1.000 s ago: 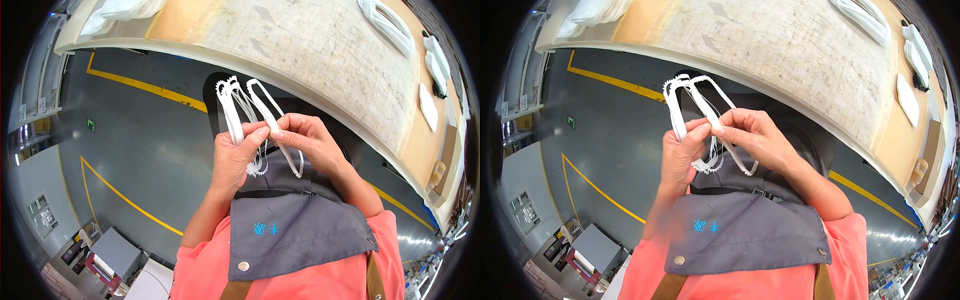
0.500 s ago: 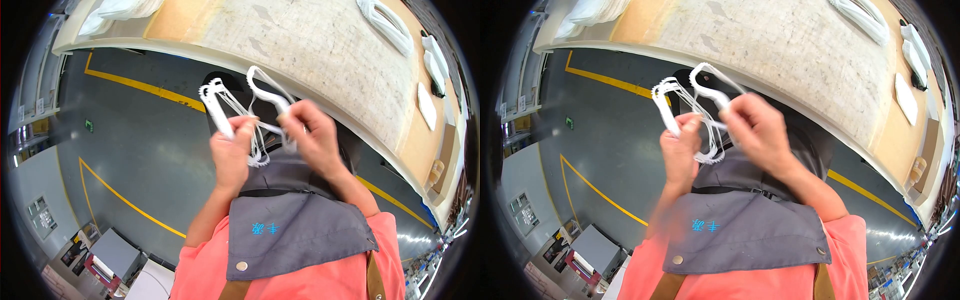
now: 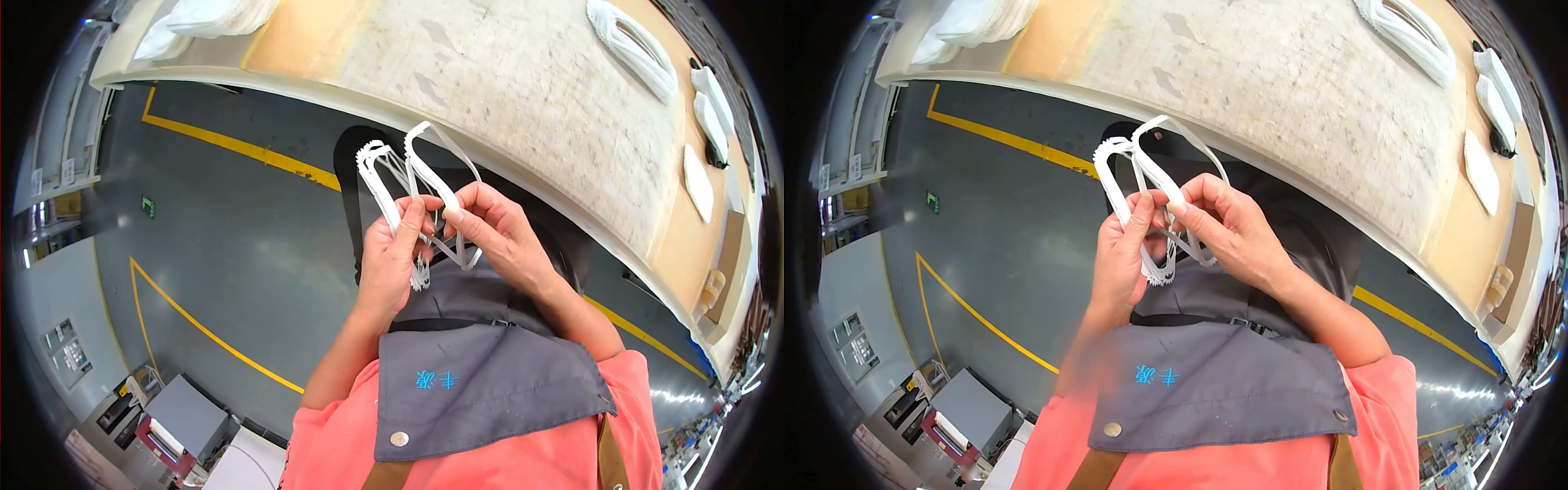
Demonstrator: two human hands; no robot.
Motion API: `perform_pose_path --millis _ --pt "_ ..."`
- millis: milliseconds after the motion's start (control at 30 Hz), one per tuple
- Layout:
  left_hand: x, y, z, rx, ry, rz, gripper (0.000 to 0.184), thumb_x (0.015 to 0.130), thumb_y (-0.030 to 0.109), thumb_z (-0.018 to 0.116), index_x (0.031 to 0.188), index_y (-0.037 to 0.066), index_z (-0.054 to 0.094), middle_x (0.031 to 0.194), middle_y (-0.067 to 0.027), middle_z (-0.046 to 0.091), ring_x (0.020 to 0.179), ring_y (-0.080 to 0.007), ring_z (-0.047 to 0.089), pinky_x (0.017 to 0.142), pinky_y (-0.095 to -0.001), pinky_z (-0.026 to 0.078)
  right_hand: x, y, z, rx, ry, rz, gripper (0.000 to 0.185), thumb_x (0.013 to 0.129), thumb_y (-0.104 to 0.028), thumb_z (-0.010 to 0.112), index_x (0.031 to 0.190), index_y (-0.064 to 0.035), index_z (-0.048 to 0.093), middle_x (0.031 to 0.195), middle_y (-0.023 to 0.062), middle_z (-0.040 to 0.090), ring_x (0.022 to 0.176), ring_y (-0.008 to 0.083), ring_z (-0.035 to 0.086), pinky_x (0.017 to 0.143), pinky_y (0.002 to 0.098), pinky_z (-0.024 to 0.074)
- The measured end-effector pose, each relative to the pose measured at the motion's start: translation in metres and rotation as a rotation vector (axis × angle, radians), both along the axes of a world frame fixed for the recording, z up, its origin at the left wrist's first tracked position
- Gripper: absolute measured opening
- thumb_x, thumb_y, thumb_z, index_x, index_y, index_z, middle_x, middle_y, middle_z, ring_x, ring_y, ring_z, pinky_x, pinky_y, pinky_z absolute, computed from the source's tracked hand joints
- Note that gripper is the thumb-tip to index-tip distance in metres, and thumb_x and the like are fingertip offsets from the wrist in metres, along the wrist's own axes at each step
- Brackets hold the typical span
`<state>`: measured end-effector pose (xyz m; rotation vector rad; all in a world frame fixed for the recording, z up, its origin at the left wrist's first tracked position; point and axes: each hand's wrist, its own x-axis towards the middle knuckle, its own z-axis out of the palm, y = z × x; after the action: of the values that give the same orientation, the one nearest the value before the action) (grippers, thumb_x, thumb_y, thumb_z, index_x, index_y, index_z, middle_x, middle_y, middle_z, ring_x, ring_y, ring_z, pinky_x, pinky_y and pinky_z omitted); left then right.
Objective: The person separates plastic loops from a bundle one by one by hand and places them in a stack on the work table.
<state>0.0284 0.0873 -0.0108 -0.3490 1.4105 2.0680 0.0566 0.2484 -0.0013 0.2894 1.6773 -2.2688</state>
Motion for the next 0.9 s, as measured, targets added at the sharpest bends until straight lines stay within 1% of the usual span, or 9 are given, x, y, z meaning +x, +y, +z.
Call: perform_pose_path --millis 100,133,167,233,367,500,600,667,900 --pt "0.000 0.002 -0.004 0.250 -0.089 0.212 0.024 0.099 0.026 0.045 0.104 0.005 0.056 0.068 0.0017 0.047 0.060 -0.0048 0.043 0.070 -0.0237 0.043 -0.001 0.004 -0.004 -0.157 -0.025 -0.070 0.016 0.095 -0.019 0.055 0.097 -0.0036 0.055 0.086 0.0005 0.060 0.082 0.0074 0.055 0.074 0.0238 0.0446" --pt "-0.004 -0.003 -0.004 0.546 -0.217 0.268 0.023 0.100 0.026 0.043 0.100 0.006 0.055 0.063 0.0032 0.040 0.055 -0.0065 0.041 0.081 -0.0259 0.042 -0.003 0.011 -0.006 -0.282 -0.040 -0.130 0.015 0.094 -0.019 0.055 0.096 -0.0042 0.055 0.086 0.0008 0.060 0.083 0.0083 0.056 0.075 0.0248 0.0448" --pt "-0.010 -0.014 -0.006 0.858 -0.342 0.348 0.018 0.100 0.015 0.037 0.104 0.004 0.051 0.062 0.0014 0.035 0.048 -0.0075 0.033 0.062 -0.0256 0.041 -0.005 0.019 -0.009 -0.410 -0.058 -0.189 0.014 0.094 -0.019 0.056 0.096 -0.0047 0.056 0.085 0.0011 0.060 0.083 0.0092 0.056 0.076 0.0258 0.0450" --pt "-0.027 -0.050 -0.017 1.059 -0.274 0.276 0.018 0.099 0.013 0.036 0.104 0.005 0.051 0.063 0.0008 0.036 0.046 -0.0069 0.031 0.048 -0.0234 0.035 -0.008 0.055 -0.005 -0.651 -0.011 -0.367 0.012 0.093 -0.017 0.055 0.096 -0.0052 0.055 0.083 0.0024 0.059 0.082 0.0128 0.057 0.078 0.0280 0.0449" --pt "-0.040 -0.111 -0.002 0.412 0.040 0.495 0.017 0.099 0.014 0.038 0.106 0.005 0.051 0.066 0.0013 0.039 0.046 -0.0062 0.029 0.037 -0.0211 0.024 0.001 0.143 0.018 -0.790 0.279 -0.484 0.020 0.093 -0.013 0.054 0.109 -0.0008 0.049 0.085 0.0028 0.052 0.086 0.0150 0.051 0.081 0.0279 0.0433" --pt "-0.040 -0.106 0.028 -0.307 0.251 0.520 0.021 0.101 0.022 0.040 0.106 0.005 0.051 0.070 -0.0006 0.046 0.049 -0.0045 0.035 0.037 -0.0186 0.025 0.013 0.154 0.059 -0.386 0.409 -0.526 0.027 0.095 -0.015 0.053 0.116 -0.0007 0.046 0.091 0.0027 0.049 0.086 0.0146 0.048 0.082 0.0271 0.0414" --pt "-0.039 -0.094 0.024 -0.592 0.505 0.405 0.025 0.101 0.026 0.042 0.105 0.004 0.052 0.071 -0.0014 0.047 0.048 -0.0042 0.036 0.038 -0.0184 0.025 0.010 0.106 0.063 0.154 0.379 -0.513 0.015 0.094 -0.014 0.053 0.101 -0.0010 0.057 0.094 0.0037 0.058 0.085 0.0104 0.053 0.079 0.0237 0.0417" --pt "-0.034 -0.075 0.031 -0.363 0.389 0.383 0.026 0.100 0.028 0.043 0.105 0.004 0.052 0.069 -0.0008 0.046 0.047 -0.0037 0.035 0.039 -0.0184 0.025 0.003 0.058 0.061 0.151 0.306 -0.452 0.014 0.089 -0.003 0.057 0.101 -0.0006 0.062 0.089 0.0040 0.064 0.075 0.0070 0.056 0.068 0.0202 0.0437" --pt "-0.002 -0.017 0.021 0.099 -0.067 0.057 0.029 0.095 0.028 0.055 0.102 0.001 0.057 0.062 0.0046 0.045 0.043 -0.0009 0.028 0.039 -0.0195 0.019 -0.013 0.005 0.023 -0.069 -0.148 0.037 0.013 0.086 -0.014 0.065 0.092 -0.0022 0.065 0.084 0.0001 0.064 0.074 0.0043 0.053 0.066 0.0191 0.0403"
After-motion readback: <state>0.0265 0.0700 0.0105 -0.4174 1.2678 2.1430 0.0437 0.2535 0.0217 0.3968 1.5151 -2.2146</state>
